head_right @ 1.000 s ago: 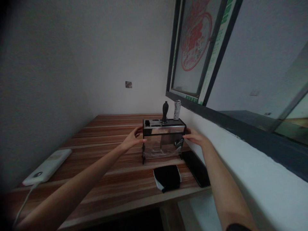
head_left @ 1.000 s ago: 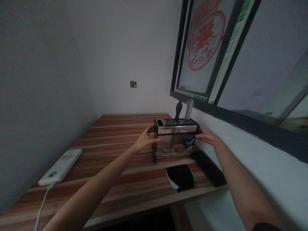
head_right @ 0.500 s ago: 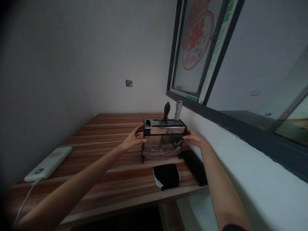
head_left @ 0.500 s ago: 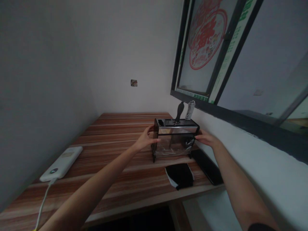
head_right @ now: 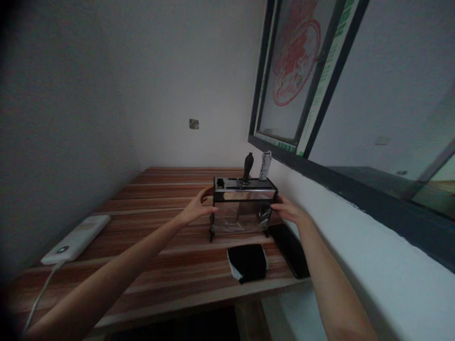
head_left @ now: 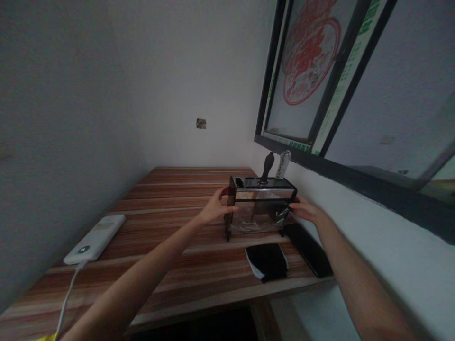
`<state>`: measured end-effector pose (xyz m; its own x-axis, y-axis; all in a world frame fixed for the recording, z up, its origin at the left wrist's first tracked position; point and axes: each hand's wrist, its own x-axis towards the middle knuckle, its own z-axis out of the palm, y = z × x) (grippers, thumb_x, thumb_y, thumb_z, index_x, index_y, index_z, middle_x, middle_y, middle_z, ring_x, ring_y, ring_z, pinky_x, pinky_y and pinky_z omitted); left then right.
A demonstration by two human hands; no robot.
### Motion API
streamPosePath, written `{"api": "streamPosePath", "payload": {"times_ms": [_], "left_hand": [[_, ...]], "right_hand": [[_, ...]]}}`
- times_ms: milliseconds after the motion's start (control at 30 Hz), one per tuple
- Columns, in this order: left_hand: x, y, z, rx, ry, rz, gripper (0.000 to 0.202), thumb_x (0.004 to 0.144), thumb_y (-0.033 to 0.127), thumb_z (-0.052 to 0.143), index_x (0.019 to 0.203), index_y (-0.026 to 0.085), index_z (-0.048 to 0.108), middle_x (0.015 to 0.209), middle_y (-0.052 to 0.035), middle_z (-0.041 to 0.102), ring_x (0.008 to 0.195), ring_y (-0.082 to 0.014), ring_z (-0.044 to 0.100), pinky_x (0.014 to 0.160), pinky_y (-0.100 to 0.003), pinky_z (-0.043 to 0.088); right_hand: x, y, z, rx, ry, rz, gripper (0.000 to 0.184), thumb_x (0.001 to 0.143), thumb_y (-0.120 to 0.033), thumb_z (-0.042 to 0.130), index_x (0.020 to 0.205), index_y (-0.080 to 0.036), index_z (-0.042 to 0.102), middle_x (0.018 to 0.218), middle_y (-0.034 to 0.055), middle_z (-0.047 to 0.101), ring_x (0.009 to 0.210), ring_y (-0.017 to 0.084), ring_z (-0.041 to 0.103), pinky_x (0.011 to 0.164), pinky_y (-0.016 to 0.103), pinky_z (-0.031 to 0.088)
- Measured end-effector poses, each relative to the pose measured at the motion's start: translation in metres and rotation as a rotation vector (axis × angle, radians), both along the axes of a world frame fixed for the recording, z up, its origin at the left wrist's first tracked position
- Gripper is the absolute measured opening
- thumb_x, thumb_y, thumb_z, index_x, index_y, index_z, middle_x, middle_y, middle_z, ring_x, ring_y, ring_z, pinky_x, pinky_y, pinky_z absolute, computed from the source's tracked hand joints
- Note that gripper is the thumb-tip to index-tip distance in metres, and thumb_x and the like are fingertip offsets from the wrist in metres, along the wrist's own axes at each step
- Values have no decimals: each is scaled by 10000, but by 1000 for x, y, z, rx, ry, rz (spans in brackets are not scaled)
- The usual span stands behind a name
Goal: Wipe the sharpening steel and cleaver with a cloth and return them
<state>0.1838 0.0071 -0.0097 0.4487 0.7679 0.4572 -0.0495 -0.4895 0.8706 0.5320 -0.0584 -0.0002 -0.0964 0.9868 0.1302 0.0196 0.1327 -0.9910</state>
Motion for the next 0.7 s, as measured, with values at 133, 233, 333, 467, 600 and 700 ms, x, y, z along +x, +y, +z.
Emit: {"api": "streamPosePath", "payload": {"times_ms": [133,233,333,467,600,700], "left_hand": [[-1,0,0,2,2,-5,821,573,296,803,1288,165,422,1323,-165,479,1235,-275,433,1043,-445,273],[-2,-1,0,11,5,-18,821,594,315,791,1304,174,404,1359,-169,443,1252,-276,415,1044,-448,272],[-5,-6,-2,32,10,-45,832,612,321,782,1330,208,376,1394,-151,411,1274,-264,395,1055,-433,268],[-20,-17,-9,31,-25,-31,725,694,334,723,1328,232,386,1427,-125,376,1311,-239,348,1071,-405,253],[-44,-27,-18,-102,-201,137,450,747,371,662,1159,230,552,1272,-78,545,1211,-215,465,1044,-363,300],[-59,-29,-28,-186,-313,274,328,763,414,620,1021,213,600,1143,-61,608,1123,-209,521,992,-346,352]], "right_hand": [[-3,-2,-1,-1,31,6,503,513,-307,777,993,-236,645,1054,52,688,1010,264,611,964,426,399],[-5,-3,-2,9,43,-27,529,503,-331,797,1001,-241,646,1092,51,673,1035,265,597,986,428,382],[-8,-8,-3,47,15,-54,552,523,-353,807,1037,-255,631,1149,51,645,1101,273,560,1016,436,357],[-13,-24,-2,195,-71,-167,593,570,-359,803,1119,-291,587,1261,38,571,1217,269,464,1060,434,313],[-31,-60,-7,318,-83,-495,441,684,-412,715,1088,-277,598,1169,57,610,1130,263,524,1005,449,373],[-71,-90,-11,483,-9,-877,259,773,-437,610,903,-213,625,840,66,650,837,244,606,851,437,458]]}}
